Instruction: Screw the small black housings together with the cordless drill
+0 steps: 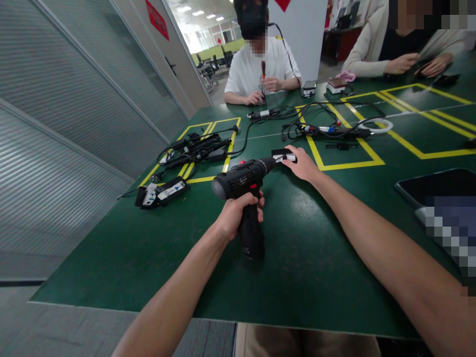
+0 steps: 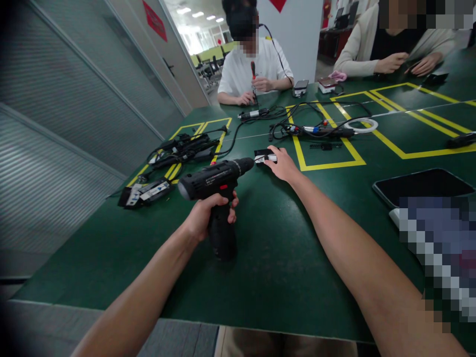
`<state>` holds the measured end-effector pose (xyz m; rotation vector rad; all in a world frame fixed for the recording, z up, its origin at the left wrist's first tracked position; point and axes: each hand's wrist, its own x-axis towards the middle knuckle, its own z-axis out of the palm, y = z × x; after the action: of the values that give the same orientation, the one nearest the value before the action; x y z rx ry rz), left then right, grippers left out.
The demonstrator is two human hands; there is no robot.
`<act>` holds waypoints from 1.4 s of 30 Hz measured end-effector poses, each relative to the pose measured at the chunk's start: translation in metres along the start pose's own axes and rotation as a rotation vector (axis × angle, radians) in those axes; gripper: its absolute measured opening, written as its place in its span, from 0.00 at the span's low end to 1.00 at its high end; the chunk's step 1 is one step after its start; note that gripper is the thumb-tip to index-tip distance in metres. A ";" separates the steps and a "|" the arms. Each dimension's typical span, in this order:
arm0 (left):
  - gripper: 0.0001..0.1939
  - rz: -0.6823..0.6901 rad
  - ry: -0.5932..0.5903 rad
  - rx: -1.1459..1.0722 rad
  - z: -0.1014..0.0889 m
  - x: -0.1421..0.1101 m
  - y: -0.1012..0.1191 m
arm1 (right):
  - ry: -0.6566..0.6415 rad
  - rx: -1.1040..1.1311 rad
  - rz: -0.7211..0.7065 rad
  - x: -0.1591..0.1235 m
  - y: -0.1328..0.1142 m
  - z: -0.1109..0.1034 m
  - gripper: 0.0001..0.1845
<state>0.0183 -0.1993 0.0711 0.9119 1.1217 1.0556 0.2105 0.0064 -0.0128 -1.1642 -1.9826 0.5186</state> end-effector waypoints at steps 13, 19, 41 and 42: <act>0.12 0.000 0.020 0.015 0.002 0.000 0.001 | -0.012 -0.010 0.023 0.000 -0.002 0.001 0.28; 0.12 -0.008 0.009 0.018 0.002 0.000 0.001 | -0.004 -0.016 0.020 -0.001 -0.002 0.000 0.27; 0.12 -0.014 0.023 0.018 0.004 0.000 0.002 | 0.012 -0.020 0.002 -0.002 -0.001 0.000 0.28; 0.12 -0.013 0.021 0.018 0.004 0.000 0.002 | 0.014 -0.021 0.003 -0.001 -0.001 0.000 0.28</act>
<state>0.0214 -0.1992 0.0741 0.9087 1.1550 1.0479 0.2104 0.0047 -0.0129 -1.1810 -1.9787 0.4907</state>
